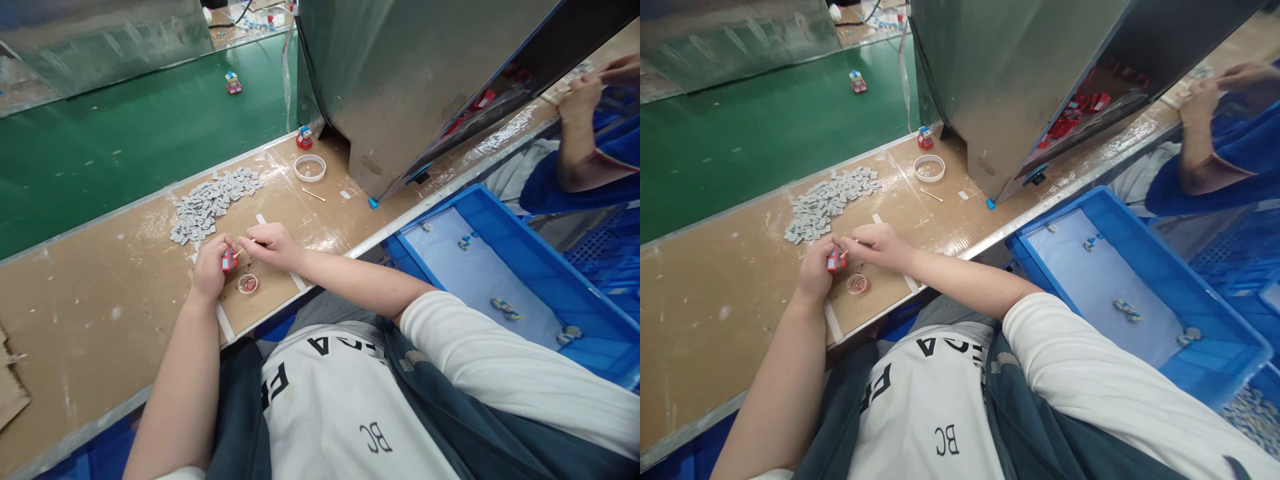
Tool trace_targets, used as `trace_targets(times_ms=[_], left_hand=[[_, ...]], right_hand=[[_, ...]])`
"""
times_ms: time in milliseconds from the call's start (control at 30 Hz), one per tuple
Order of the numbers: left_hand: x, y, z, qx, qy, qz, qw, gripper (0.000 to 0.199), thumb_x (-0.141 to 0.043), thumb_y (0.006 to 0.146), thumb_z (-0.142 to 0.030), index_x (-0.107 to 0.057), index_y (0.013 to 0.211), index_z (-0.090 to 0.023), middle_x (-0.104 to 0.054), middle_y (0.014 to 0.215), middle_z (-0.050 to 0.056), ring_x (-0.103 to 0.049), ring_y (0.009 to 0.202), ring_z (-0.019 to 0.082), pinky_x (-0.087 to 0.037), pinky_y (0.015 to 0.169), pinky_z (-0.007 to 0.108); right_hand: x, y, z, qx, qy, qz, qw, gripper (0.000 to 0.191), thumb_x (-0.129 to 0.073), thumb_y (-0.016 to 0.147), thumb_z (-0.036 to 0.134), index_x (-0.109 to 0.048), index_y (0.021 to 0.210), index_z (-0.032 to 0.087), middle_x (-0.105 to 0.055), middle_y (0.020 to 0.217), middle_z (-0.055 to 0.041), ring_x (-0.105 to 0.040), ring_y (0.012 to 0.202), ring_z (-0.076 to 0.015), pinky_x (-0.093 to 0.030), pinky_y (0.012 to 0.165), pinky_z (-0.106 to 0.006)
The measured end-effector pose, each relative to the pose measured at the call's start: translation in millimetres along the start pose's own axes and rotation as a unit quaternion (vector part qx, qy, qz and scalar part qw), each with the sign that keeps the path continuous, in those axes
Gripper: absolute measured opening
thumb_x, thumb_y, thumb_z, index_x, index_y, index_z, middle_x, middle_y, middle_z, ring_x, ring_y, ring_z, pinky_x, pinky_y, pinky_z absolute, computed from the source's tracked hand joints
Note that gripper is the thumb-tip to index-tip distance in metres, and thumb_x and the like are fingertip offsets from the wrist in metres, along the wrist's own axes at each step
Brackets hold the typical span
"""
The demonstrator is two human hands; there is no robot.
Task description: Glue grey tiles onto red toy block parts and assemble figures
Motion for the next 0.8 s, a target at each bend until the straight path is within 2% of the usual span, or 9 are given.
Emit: trace_targets(times_ms=[233, 400, 500, 600, 667, 733, 800], left_hand=[[0.6, 0.5, 0.1, -0.008, 0.009, -0.006, 1.000, 0.026, -0.049, 0.089, -0.040, -0.054, 0.067, -0.026, -0.045, 0.058, 0.002, -0.041, 0.058, 0.022, -0.035, 0.057, 0.035], [3.7, 0.3, 1.3, -0.003, -0.008, -0.018, 1.000, 0.025, -0.048, 0.087, -0.039, -0.058, 0.069, -0.025, -0.053, 0.062, 0.003, -0.046, 0.060, 0.022, -0.039, 0.059, 0.036], [8.4, 0.0, 6.2, 0.016, -0.021, -0.036, 0.999, 0.022, -0.048, 0.086, -0.040, -0.059, 0.074, -0.025, -0.057, 0.066, 0.004, -0.049, 0.062, 0.022, -0.041, 0.059, 0.035], [15.3, -1.4, 19.4, 0.076, -0.070, -0.074, 0.992, 0.019, -0.048, 0.086, -0.042, -0.057, 0.087, -0.026, -0.060, 0.073, 0.002, -0.047, 0.058, 0.019, -0.035, 0.052, 0.032], [19.1, -2.6, 25.3, 0.102, -0.103, -0.098, 0.985, 0.018, -0.047, 0.088, -0.044, -0.053, 0.093, -0.028, -0.058, 0.076, 0.001, -0.042, 0.055, 0.018, -0.031, 0.048, 0.031], [20.7, -2.3, 23.7, 0.096, -0.099, -0.103, 0.985, 0.018, -0.048, 0.089, -0.045, -0.052, 0.092, -0.028, -0.056, 0.075, 0.000, -0.043, 0.055, 0.018, -0.032, 0.049, 0.031], [20.1, -1.4, 17.7, 0.075, -0.066, -0.094, 0.991, 0.018, -0.051, 0.089, -0.044, -0.054, 0.087, -0.027, -0.055, 0.073, 0.000, -0.047, 0.060, 0.020, -0.038, 0.054, 0.032]], right_hand=[[-6.0, 2.4, 1.9, -0.006, -0.022, 0.035, 0.999, 0.051, -0.045, 0.116, 0.039, -0.024, 0.072, 0.025, -0.031, 0.068, 0.0047, -0.037, 0.068, -0.0125, -0.030, 0.068, -0.029], [2.7, -1.7, 5.3, 0.013, 0.017, 0.028, 0.999, 0.051, -0.040, 0.117, 0.043, -0.026, 0.071, 0.025, -0.030, 0.067, 0.0046, -0.037, 0.066, -0.0129, -0.033, 0.068, -0.029], [-6.7, -7.0, 14.5, 0.054, 0.053, 0.122, 0.990, 0.054, -0.043, 0.116, 0.047, -0.030, 0.069, 0.025, -0.035, 0.065, 0.0039, -0.042, 0.064, -0.0129, -0.034, 0.068, -0.029], [-23.7, -15.3, 20.8, 0.071, 0.046, 0.245, 0.966, 0.053, -0.048, 0.115, 0.046, -0.043, 0.068, 0.023, -0.053, 0.067, 0.0001, -0.054, 0.069, -0.0130, -0.037, 0.071, -0.027], [-30.0, -18.0, 20.7, 0.067, 0.024, 0.279, 0.958, 0.051, -0.049, 0.115, 0.045, -0.047, 0.069, 0.022, -0.059, 0.070, -0.0015, -0.058, 0.072, -0.0134, -0.038, 0.072, -0.027], [-27.2, -14.4, 17.6, 0.054, 0.005, 0.243, 0.969, 0.052, -0.047, 0.116, 0.044, -0.040, 0.068, 0.023, -0.053, 0.068, -0.0005, -0.053, 0.069, -0.0137, -0.037, 0.072, -0.028], [-15.4, -7.4, 11.7, 0.028, 0.002, 0.148, 0.989, 0.053, -0.042, 0.117, 0.045, -0.030, 0.070, 0.025, -0.041, 0.066, 0.0020, -0.046, 0.066, -0.0138, -0.035, 0.069, -0.029]])
Point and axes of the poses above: each hand's wrist, its own y-axis towards the middle knuckle, its own x-axis out of the back of the hand, z = x × y, the point moved 8 cm from there along y, towards the middle knuckle
